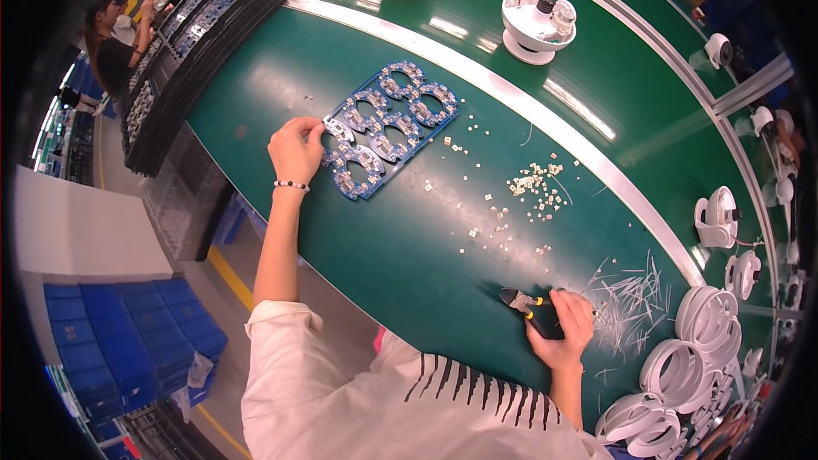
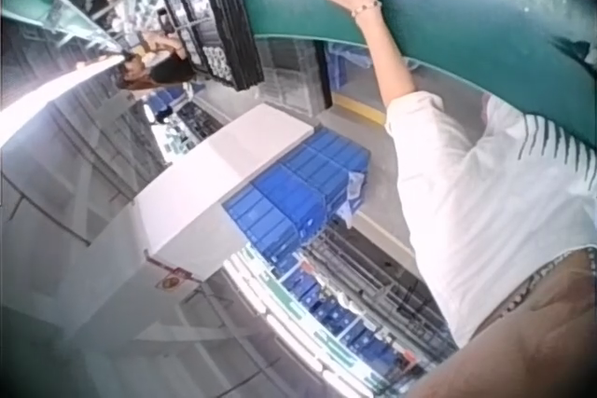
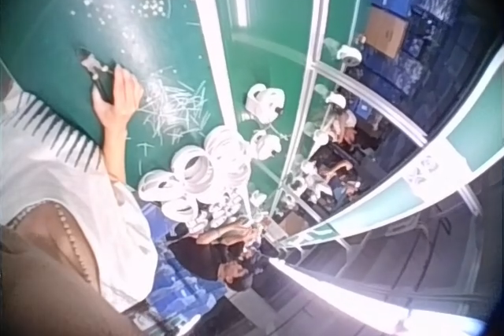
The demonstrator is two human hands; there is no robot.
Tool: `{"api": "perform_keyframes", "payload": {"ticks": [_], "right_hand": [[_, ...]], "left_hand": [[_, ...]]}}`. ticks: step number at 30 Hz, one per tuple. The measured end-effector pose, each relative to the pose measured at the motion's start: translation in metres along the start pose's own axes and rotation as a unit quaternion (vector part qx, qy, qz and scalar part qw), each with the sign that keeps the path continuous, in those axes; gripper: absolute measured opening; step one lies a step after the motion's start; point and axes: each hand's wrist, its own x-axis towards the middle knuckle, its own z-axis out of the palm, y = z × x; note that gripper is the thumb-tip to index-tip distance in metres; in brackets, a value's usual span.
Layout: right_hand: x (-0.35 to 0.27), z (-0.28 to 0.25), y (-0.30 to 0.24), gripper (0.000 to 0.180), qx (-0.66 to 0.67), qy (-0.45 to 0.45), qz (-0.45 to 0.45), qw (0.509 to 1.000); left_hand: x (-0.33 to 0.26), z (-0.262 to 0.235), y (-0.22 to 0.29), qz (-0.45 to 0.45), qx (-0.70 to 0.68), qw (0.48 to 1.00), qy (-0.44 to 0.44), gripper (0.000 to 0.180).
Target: Assemble and trim components for lighting or camera fixtures on a factory assembly line.
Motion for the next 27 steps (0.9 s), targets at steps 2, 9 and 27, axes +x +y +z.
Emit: {"api": "perform_keyframes", "payload": {"ticks": [2, 9, 27], "right_hand": [[0.000, -0.001, 0.001, 0.048, 0.003, 0.002, 0.000, 1.000], [-0.001, 0.001, 0.001, 0.048, 0.002, 0.003, 0.001, 1.000], [0.089, -0.060, 0.012, 0.046, -0.048, 0.133, -0.041, 0.989]], "left_hand": [[0.000, 0.002, 0.004, -0.009, -0.003, 1.000, -0.004, 0.006], [-0.008, 0.013, -0.002, 0.147, 0.095, 0.980, 0.096, 0.006], [-0.040, 0.027, 0.122, 0.302, -0.206, 0.927, -0.087, 0.016]]}}
